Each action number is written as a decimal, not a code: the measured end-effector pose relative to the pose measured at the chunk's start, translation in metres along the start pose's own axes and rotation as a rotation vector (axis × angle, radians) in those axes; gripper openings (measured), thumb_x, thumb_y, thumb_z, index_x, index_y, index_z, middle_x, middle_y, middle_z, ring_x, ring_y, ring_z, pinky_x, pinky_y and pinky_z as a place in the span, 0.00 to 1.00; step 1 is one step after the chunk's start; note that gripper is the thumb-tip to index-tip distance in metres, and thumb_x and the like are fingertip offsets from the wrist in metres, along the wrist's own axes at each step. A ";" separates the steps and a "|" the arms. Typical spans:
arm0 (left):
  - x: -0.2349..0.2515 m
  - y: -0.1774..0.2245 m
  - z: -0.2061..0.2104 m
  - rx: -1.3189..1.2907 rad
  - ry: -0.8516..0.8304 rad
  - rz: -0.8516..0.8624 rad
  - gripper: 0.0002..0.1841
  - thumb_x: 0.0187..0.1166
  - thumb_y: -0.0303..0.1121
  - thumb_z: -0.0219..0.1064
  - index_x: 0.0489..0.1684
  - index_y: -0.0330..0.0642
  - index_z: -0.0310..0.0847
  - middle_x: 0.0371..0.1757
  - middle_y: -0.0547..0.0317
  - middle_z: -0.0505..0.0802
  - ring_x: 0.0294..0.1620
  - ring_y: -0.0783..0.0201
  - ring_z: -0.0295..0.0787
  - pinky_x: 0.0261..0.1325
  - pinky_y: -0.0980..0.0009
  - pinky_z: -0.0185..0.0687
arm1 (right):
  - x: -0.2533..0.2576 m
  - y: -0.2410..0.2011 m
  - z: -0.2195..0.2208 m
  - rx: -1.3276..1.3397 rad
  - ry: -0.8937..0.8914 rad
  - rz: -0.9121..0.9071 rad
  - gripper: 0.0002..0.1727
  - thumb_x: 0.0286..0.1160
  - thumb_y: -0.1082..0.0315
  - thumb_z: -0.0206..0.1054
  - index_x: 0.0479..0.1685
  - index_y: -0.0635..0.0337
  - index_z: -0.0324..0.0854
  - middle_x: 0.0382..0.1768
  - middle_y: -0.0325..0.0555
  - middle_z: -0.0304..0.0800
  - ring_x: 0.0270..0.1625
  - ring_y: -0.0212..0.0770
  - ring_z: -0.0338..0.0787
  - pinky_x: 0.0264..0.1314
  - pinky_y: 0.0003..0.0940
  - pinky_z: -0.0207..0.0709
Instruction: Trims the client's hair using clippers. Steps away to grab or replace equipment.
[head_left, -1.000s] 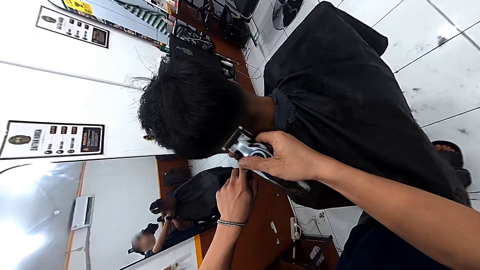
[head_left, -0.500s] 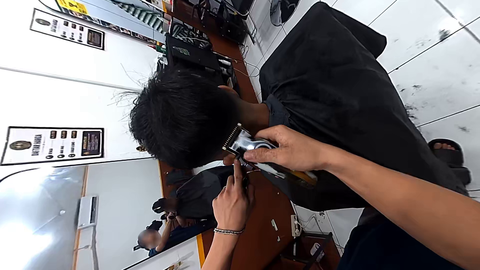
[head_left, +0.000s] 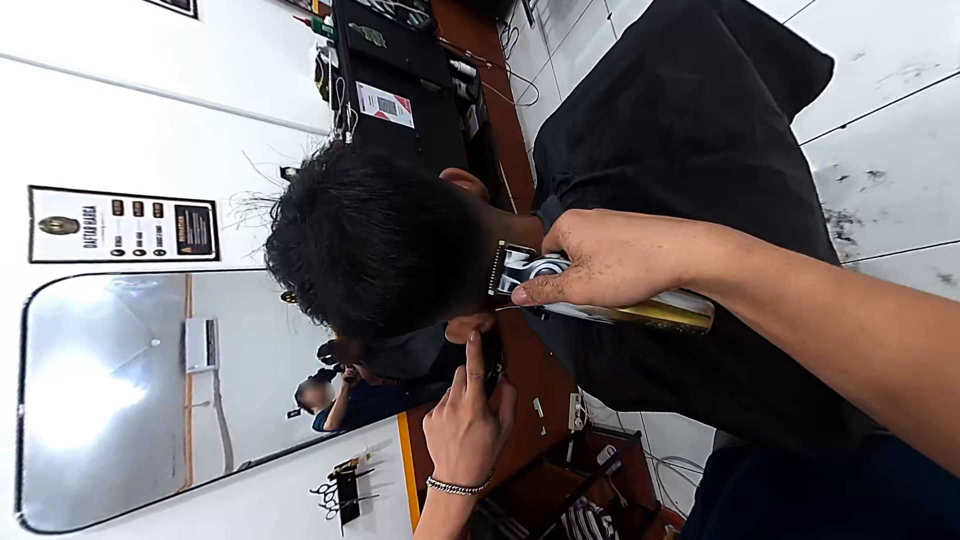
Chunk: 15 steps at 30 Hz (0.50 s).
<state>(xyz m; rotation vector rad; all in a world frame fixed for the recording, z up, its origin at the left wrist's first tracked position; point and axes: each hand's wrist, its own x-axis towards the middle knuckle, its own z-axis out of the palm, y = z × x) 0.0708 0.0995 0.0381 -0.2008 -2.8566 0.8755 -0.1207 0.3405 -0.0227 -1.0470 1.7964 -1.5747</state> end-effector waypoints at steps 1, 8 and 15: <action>-0.002 0.001 -0.002 0.004 -0.018 -0.017 0.35 0.73 0.39 0.63 0.82 0.30 0.73 0.29 0.49 0.91 0.16 0.54 0.83 0.14 0.59 0.71 | 0.002 0.000 0.000 0.009 -0.002 -0.022 0.25 0.83 0.42 0.65 0.31 0.55 0.81 0.20 0.35 0.74 0.22 0.29 0.74 0.24 0.30 0.65; -0.009 0.008 -0.010 0.036 -0.107 -0.094 0.35 0.74 0.41 0.62 0.83 0.31 0.72 0.32 0.48 0.93 0.16 0.53 0.85 0.13 0.57 0.72 | 0.006 0.000 -0.006 -0.006 -0.083 -0.022 0.24 0.82 0.41 0.66 0.36 0.55 0.81 0.23 0.36 0.76 0.25 0.32 0.77 0.28 0.34 0.69; -0.007 0.014 -0.013 0.065 -0.174 -0.142 0.36 0.73 0.41 0.62 0.86 0.34 0.69 0.31 0.49 0.92 0.16 0.52 0.85 0.14 0.56 0.73 | 0.007 0.001 -0.009 0.017 -0.087 -0.010 0.24 0.82 0.40 0.64 0.41 0.54 0.80 0.25 0.36 0.77 0.28 0.32 0.79 0.30 0.34 0.72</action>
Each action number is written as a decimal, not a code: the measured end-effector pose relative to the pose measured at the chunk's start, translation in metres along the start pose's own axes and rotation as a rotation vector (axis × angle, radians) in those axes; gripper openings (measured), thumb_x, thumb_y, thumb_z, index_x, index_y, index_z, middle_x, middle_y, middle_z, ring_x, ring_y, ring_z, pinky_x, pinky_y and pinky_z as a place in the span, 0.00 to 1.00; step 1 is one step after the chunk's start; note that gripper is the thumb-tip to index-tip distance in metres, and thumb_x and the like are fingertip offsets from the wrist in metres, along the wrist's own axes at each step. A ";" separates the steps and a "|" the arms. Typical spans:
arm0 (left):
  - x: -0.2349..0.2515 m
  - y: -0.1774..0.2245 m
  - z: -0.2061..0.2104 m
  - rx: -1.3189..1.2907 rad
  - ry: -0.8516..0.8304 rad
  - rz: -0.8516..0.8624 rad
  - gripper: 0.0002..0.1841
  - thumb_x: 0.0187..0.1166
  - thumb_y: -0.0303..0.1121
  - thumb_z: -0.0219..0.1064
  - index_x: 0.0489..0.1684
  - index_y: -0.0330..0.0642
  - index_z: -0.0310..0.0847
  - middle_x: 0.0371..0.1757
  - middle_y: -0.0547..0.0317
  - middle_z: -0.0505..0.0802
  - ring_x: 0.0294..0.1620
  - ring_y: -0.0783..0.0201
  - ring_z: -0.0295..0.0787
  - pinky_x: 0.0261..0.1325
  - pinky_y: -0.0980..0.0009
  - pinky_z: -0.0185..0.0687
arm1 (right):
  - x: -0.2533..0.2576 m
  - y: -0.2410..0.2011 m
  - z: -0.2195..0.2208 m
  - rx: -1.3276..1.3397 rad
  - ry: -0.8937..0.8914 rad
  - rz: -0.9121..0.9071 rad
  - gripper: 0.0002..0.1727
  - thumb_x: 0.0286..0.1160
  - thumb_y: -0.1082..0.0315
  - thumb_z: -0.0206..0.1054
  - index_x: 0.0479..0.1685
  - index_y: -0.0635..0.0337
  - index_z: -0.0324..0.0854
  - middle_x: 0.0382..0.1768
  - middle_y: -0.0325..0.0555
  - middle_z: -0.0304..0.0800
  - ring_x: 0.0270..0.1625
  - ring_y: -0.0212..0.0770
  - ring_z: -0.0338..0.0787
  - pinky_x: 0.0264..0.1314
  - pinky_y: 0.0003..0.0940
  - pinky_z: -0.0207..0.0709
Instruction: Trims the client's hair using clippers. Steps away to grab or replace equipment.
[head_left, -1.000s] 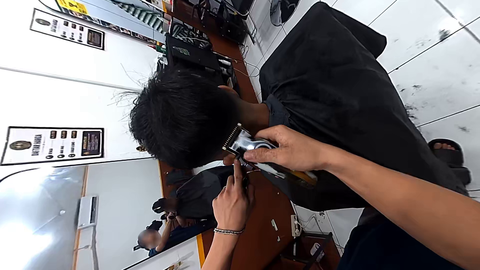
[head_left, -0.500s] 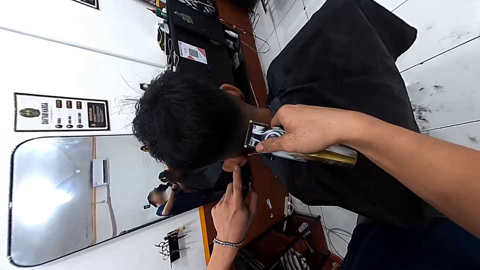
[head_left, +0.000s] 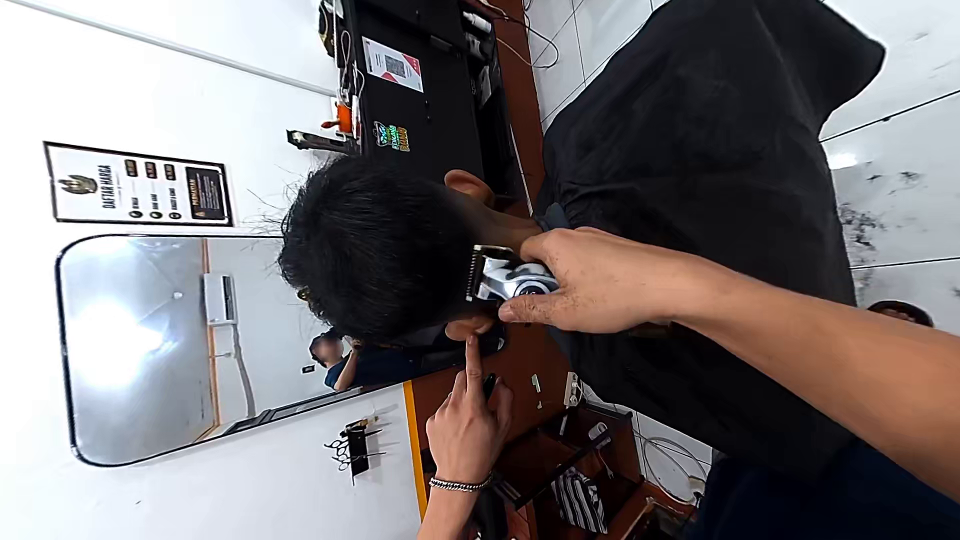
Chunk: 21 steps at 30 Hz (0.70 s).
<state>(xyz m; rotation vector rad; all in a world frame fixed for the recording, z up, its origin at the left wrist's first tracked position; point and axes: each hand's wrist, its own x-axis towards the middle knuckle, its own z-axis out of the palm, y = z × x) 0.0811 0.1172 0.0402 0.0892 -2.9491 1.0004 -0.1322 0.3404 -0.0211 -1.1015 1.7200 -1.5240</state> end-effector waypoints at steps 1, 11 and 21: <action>0.000 0.000 0.000 0.003 0.001 0.002 0.36 0.73 0.40 0.62 0.86 0.34 0.69 0.31 0.50 0.93 0.16 0.52 0.85 0.14 0.56 0.73 | 0.000 0.001 -0.001 -0.005 -0.001 -0.006 0.23 0.82 0.41 0.65 0.42 0.55 0.80 0.25 0.36 0.78 0.28 0.33 0.80 0.31 0.34 0.72; 0.029 -0.038 -0.053 -0.838 0.771 0.176 0.16 0.90 0.56 0.52 0.51 0.64 0.84 0.46 0.85 0.88 0.50 0.83 0.84 0.54 0.81 0.78 | -0.035 0.003 0.019 0.133 0.080 -0.148 0.17 0.78 0.47 0.71 0.42 0.52 0.84 0.24 0.32 0.82 0.26 0.25 0.82 0.27 0.25 0.74; 0.043 -0.030 0.036 -0.846 0.706 0.402 0.21 0.91 0.51 0.55 0.40 0.43 0.84 0.41 0.54 0.90 0.51 0.62 0.87 0.59 0.68 0.80 | -0.072 -0.024 0.059 0.314 0.794 -0.319 0.16 0.86 0.50 0.63 0.58 0.49 0.84 0.38 0.32 0.91 0.33 0.31 0.93 0.32 0.27 0.91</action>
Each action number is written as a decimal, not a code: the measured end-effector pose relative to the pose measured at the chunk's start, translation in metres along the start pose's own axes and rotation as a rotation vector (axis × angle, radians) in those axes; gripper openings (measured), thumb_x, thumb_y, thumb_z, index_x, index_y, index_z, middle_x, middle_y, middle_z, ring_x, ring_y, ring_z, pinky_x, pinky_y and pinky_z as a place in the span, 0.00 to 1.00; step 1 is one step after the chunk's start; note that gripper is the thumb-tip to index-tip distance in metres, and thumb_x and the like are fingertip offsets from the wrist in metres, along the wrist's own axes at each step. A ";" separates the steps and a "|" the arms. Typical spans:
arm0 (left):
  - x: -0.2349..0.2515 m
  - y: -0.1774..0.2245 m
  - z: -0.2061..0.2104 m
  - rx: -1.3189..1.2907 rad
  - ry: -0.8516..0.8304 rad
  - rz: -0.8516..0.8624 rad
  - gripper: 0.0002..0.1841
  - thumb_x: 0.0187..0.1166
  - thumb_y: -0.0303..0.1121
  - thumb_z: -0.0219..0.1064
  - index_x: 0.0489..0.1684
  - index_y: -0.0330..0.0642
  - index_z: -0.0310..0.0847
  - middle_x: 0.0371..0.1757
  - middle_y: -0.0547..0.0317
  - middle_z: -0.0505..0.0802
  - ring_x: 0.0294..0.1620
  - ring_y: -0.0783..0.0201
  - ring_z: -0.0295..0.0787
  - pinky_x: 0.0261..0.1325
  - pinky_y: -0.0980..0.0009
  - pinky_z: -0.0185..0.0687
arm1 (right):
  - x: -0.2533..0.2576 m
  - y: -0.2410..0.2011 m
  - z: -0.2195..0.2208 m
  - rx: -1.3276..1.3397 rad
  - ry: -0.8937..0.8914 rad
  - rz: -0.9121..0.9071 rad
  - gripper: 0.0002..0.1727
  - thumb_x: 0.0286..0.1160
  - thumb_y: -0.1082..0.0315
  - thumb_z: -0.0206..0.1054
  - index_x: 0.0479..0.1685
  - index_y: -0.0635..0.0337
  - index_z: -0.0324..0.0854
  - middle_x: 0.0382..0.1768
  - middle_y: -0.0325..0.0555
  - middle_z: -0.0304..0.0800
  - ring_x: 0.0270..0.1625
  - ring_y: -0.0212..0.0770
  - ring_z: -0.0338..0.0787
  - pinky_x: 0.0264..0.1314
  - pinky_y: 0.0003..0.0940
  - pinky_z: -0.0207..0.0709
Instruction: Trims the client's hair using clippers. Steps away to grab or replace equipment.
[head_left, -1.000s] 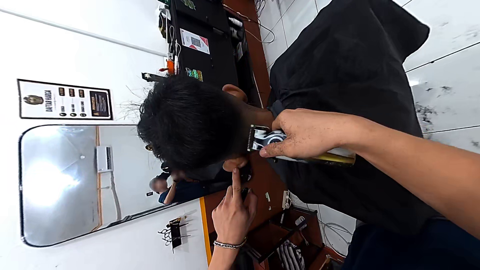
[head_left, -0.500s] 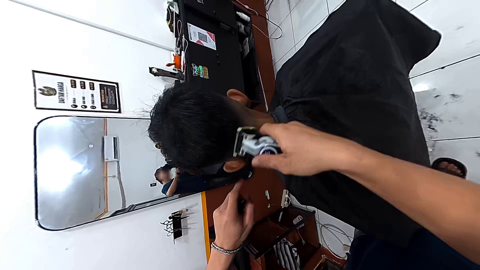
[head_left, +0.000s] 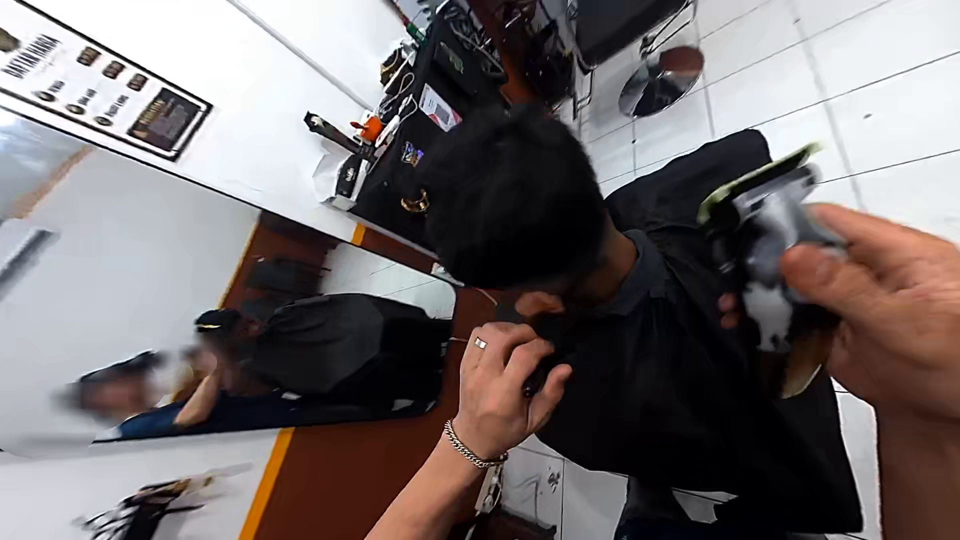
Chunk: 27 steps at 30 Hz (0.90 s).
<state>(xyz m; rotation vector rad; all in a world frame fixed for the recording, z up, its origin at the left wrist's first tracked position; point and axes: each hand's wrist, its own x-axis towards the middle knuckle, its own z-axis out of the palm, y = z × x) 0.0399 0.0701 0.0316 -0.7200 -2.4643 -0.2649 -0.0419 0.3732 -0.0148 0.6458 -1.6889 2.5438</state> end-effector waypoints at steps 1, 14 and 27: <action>-0.007 -0.008 -0.005 -0.091 -0.004 0.000 0.18 0.91 0.46 0.55 0.38 0.44 0.81 0.41 0.56 0.92 0.52 0.64 0.89 0.61 0.68 0.81 | -0.007 -0.001 0.013 0.100 0.097 0.005 0.17 0.88 0.50 0.58 0.60 0.49 0.82 0.41 0.36 0.91 0.36 0.34 0.93 0.35 0.30 0.92; -0.036 -0.078 0.025 0.181 -0.218 0.141 0.26 0.81 0.35 0.57 0.81 0.47 0.78 0.24 0.50 0.88 0.15 0.49 0.83 0.14 0.56 0.70 | -0.040 0.038 0.165 0.024 0.019 0.273 0.15 0.84 0.57 0.57 0.45 0.58 0.83 0.26 0.43 0.89 0.23 0.36 0.91 0.25 0.34 0.90; -0.038 -0.095 0.043 0.135 -0.272 0.131 0.27 0.83 0.34 0.53 0.84 0.53 0.75 0.27 0.48 0.88 0.18 0.48 0.85 0.16 0.55 0.72 | -0.017 0.034 0.173 -0.128 0.092 0.280 0.12 0.84 0.61 0.60 0.47 0.63 0.81 0.30 0.45 0.90 0.28 0.38 0.93 0.31 0.36 0.93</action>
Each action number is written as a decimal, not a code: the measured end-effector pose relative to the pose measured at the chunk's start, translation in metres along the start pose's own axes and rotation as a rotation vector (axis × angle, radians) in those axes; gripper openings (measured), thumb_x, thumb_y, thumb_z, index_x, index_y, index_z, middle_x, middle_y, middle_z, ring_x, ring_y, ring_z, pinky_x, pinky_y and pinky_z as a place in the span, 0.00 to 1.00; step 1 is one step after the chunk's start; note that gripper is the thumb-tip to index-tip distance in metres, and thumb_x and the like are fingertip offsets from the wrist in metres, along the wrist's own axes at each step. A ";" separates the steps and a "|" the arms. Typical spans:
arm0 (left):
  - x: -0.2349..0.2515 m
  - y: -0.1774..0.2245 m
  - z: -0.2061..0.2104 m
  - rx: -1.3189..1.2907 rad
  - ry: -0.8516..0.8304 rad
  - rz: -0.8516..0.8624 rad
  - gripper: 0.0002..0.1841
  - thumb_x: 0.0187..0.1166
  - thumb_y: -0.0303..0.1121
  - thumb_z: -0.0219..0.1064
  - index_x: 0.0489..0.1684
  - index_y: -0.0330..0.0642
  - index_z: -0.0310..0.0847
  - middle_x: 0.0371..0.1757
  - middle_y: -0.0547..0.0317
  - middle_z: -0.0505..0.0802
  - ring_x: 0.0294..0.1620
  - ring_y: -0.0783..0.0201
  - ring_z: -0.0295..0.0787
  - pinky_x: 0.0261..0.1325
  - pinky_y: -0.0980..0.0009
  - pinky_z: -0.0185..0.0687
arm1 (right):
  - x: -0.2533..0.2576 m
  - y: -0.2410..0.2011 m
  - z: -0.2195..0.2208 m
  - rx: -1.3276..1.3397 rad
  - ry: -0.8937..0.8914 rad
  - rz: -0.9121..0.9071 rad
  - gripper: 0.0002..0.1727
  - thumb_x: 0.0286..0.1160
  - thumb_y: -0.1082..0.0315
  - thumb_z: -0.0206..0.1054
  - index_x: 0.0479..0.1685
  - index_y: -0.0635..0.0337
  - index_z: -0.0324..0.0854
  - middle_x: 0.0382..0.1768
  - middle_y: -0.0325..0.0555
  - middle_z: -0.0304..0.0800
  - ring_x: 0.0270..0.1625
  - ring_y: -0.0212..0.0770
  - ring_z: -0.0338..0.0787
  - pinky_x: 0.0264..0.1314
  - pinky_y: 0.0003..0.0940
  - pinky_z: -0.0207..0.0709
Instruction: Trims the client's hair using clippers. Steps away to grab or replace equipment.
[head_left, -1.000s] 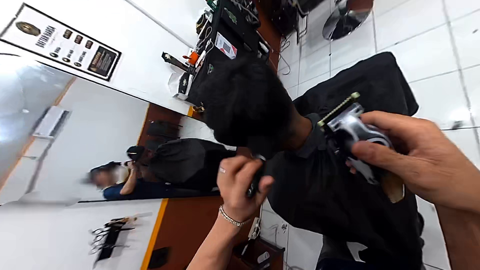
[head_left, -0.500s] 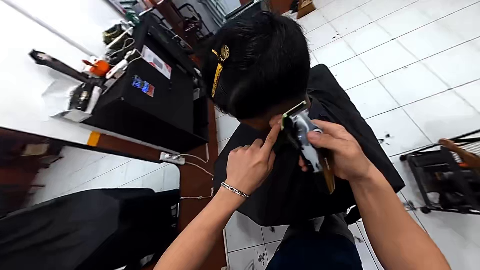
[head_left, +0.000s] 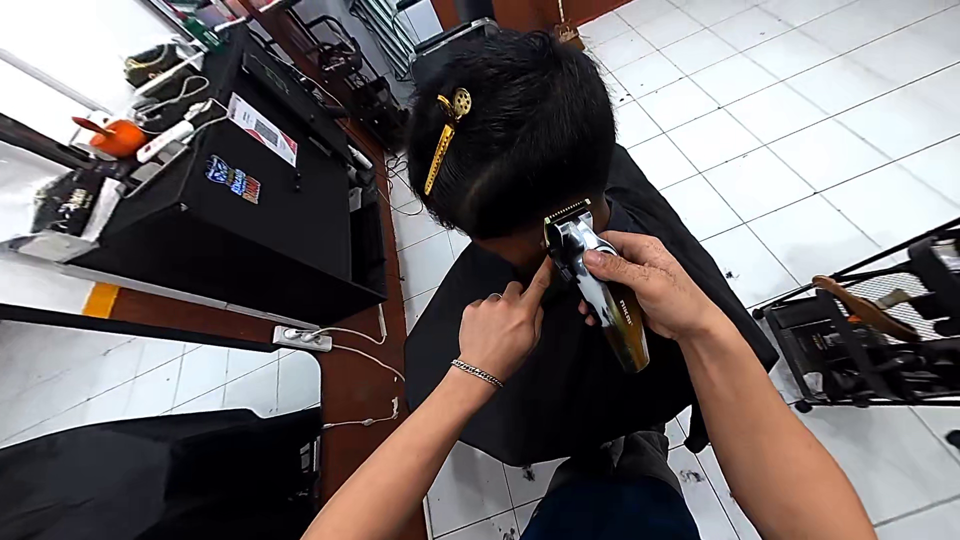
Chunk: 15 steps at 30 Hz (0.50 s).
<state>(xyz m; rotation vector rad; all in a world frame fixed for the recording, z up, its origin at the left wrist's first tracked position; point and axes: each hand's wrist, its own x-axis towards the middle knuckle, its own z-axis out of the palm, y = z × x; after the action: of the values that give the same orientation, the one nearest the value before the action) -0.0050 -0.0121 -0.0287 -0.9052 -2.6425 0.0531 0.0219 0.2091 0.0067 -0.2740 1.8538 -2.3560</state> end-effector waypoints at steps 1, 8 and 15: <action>0.001 0.000 0.000 0.000 0.003 0.001 0.27 0.83 0.35 0.53 0.84 0.52 0.75 0.27 0.48 0.88 0.17 0.48 0.85 0.16 0.56 0.72 | 0.001 0.000 -0.001 -0.011 -0.005 -0.002 0.13 0.83 0.61 0.61 0.48 0.63 0.81 0.31 0.44 0.90 0.29 0.38 0.93 0.32 0.36 0.93; 0.002 0.000 0.002 0.019 0.017 -0.014 0.23 0.82 0.35 0.54 0.74 0.48 0.84 0.28 0.46 0.90 0.19 0.46 0.87 0.17 0.53 0.74 | 0.006 0.001 0.003 -0.158 0.021 -0.076 0.15 0.81 0.60 0.66 0.52 0.64 0.82 0.33 0.44 0.90 0.32 0.36 0.92 0.36 0.34 0.90; 0.004 -0.001 0.007 0.040 0.067 0.005 0.18 0.81 0.35 0.56 0.53 0.38 0.92 0.28 0.45 0.91 0.20 0.46 0.89 0.17 0.53 0.77 | 0.009 0.000 0.009 -0.332 0.070 -0.034 0.18 0.79 0.52 0.68 0.49 0.59 0.84 0.31 0.38 0.88 0.32 0.28 0.87 0.36 0.27 0.82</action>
<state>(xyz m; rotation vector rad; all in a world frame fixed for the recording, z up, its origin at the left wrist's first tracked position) -0.0114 -0.0100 -0.0336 -0.8843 -2.5682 0.0755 0.0147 0.1984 0.0090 -0.2597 2.2881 -2.0934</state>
